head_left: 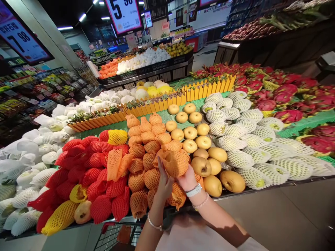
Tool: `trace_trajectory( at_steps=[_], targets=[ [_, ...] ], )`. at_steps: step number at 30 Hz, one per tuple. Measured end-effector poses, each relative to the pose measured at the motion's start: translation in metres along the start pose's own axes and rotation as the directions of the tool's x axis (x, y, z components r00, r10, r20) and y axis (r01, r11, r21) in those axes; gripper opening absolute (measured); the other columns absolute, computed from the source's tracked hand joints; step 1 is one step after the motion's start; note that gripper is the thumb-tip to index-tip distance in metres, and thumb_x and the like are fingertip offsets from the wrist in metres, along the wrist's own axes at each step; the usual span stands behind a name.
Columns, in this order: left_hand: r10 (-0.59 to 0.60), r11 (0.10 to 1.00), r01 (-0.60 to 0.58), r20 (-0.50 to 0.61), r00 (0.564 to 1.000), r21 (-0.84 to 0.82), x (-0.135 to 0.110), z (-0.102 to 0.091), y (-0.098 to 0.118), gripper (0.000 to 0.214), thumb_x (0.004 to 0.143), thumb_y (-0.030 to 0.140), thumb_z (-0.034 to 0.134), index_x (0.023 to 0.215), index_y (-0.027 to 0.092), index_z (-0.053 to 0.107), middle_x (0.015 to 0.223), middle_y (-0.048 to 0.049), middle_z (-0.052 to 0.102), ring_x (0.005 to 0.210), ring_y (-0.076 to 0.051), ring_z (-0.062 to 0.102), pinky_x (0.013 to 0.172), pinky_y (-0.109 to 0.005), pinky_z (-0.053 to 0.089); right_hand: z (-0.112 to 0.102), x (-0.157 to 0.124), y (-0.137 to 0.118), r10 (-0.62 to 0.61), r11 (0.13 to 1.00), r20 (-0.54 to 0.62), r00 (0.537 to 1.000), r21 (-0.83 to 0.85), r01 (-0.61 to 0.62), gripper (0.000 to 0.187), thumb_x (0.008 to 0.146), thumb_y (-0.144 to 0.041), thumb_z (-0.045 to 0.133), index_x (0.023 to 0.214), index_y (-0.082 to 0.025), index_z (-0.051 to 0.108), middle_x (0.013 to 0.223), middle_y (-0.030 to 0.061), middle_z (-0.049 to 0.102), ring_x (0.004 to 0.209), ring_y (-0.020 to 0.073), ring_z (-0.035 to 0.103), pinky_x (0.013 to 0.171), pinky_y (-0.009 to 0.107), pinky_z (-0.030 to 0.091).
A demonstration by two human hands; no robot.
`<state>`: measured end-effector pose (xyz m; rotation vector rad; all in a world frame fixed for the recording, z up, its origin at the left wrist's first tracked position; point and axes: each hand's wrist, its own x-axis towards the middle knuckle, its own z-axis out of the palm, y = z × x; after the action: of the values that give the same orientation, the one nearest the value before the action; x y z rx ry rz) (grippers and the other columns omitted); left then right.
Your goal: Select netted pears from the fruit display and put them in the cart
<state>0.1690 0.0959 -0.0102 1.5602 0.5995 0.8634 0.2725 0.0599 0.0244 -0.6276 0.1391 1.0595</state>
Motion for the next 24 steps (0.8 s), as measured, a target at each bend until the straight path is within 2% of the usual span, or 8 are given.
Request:
trace_trajectory(
  at_steps=[3,5,6,8,13,17,20,24],
  targets=[
    [0.143,0.987,-0.143,0.002,0.990,0.080,0.031,-0.011,0.009,0.065,0.097,0.061,0.037,0.155,0.034,0.024,0.160,-0.0086,0.038,0.148,-0.029,0.036,0.124,-0.053,0.028,-0.002,-0.009,-0.027,0.111,0.985,-0.002,0.994,0.137,-0.110,0.041,0.099,-0.029,0.031,0.101,-0.019,0.070,0.107,0.0084,0.077,0.104,0.0212,0.072,0.098,0.041,0.056],
    [0.178,0.926,-0.174,0.021,0.984,0.334,0.068,-0.007,0.014,0.057,0.098,0.051,0.046,0.150,0.029,0.033,0.155,-0.0120,0.042,0.146,-0.029,0.039,0.122,-0.056,0.030,-0.005,-0.016,-0.045,0.140,0.969,-0.014,0.990,0.205,-0.135,0.040,0.100,-0.028,0.032,0.101,-0.018,0.071,0.106,0.0083,0.077,0.105,0.0209,0.071,0.098,0.041,0.056],
    [0.183,0.846,-0.188,0.059,0.981,0.499,0.089,-0.001,0.015,0.057,0.096,0.047,0.052,0.147,0.025,0.037,0.153,-0.0146,0.044,0.145,-0.030,0.039,0.121,-0.055,0.031,-0.008,-0.020,-0.054,0.129,0.967,-0.027,0.991,0.224,-0.119,0.039,0.099,-0.028,0.033,0.100,-0.019,0.071,0.103,0.0075,0.077,0.104,0.0207,0.071,0.098,0.041,0.056],
    [0.111,0.554,-0.237,0.212,0.971,0.798,0.132,0.018,0.015,0.063,0.092,0.044,0.061,0.145,0.018,0.041,0.154,-0.0198,0.040,0.147,-0.032,0.036,0.120,-0.052,0.033,-0.017,-0.024,-0.070,0.089,0.959,-0.070,0.994,0.274,-0.067,0.037,0.099,-0.028,0.036,0.100,-0.021,0.072,0.102,0.0054,0.078,0.104,0.0201,0.072,0.096,0.040,0.057],
    [-0.040,0.312,-0.263,0.289,0.956,0.913,0.209,0.066,-0.006,0.092,0.071,0.042,0.085,0.149,0.018,0.043,0.165,-0.0244,0.021,0.151,-0.050,0.016,0.114,-0.072,0.026,-0.056,-0.026,-0.098,-0.056,0.953,-0.177,0.983,0.286,0.105,0.040,0.099,-0.030,0.034,0.100,-0.031,0.074,0.105,-0.0011,0.079,0.101,0.0173,0.073,0.093,0.037,0.059],
    [-0.241,0.059,-0.395,0.397,0.886,0.917,0.237,0.076,-0.022,0.099,0.071,0.045,0.084,0.155,0.026,0.035,0.168,-0.0197,0.013,0.151,-0.051,0.013,0.105,-0.076,0.036,-0.086,-0.022,-0.114,-0.087,0.955,-0.183,0.979,0.265,0.134,0.039,0.098,-0.029,0.035,0.103,-0.031,0.074,0.103,-0.0005,0.079,0.100,0.0173,0.074,0.089,0.036,0.061],
    [-0.245,0.025,-0.463,0.455,0.856,0.886,0.242,0.074,-0.028,0.093,0.070,0.041,0.086,0.151,0.031,0.042,0.168,-0.0142,0.021,0.151,-0.050,0.013,0.106,-0.079,0.032,-0.094,-0.019,-0.123,-0.050,0.949,-0.162,0.986,0.301,0.098,0.038,0.099,-0.031,0.036,0.110,-0.029,0.073,0.104,0.0016,0.079,0.098,0.0180,0.074,0.087,0.036,0.062],
    [-0.210,0.008,-0.543,0.533,0.820,0.840,0.245,0.067,-0.031,0.067,0.087,0.031,0.069,0.149,0.036,0.044,0.167,-0.0055,0.026,0.154,-0.041,0.013,0.114,-0.075,0.023,-0.090,-0.011,-0.131,0.026,0.947,-0.119,0.993,0.321,0.013,0.040,0.100,-0.038,0.036,0.119,-0.025,0.068,0.106,0.0051,0.078,0.098,0.0216,0.074,0.085,0.041,0.062]
  ],
)
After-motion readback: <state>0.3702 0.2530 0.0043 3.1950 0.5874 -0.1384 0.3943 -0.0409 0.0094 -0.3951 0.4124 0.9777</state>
